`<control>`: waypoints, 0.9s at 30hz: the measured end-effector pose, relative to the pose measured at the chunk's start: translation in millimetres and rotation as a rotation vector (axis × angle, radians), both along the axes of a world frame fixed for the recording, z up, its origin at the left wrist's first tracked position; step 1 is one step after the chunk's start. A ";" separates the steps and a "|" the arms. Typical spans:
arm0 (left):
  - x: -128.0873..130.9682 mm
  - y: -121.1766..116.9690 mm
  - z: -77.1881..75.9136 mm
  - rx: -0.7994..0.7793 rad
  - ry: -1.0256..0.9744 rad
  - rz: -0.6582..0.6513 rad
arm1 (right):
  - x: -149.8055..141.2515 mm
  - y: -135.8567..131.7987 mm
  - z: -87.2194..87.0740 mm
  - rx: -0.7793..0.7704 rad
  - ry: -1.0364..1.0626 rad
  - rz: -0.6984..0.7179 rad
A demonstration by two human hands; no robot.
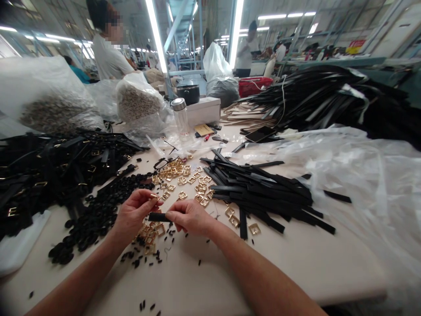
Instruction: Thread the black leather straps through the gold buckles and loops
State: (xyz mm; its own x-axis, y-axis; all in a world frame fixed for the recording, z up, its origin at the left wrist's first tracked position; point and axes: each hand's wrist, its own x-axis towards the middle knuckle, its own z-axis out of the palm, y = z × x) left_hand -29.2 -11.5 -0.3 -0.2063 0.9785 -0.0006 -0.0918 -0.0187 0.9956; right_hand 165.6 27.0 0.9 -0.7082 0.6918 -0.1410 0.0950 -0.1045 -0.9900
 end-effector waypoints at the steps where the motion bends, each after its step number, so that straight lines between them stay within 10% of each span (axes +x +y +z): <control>1: 0.8 -0.8 0.1 0.018 -0.004 -0.004 | -0.7 -0.4 0.0 -0.020 -0.001 -0.007; 12: 9.8 -8.7 9.0 0.270 -0.013 -0.051 | 1.6 3.6 -3.3 -0.245 0.166 -0.062; 27: 8.5 -10.7 0.4 0.117 -0.114 -0.100 | -1.8 2.5 -1.6 -0.140 0.200 -0.153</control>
State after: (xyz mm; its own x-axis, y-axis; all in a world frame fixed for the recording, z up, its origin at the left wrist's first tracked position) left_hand -20.6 -22.2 0.1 -0.1127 0.9890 0.0962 -0.2110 -0.1185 0.9703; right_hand 163.8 29.4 -0.6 -0.6205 0.7764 -0.1104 -0.1282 -0.2393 -0.9625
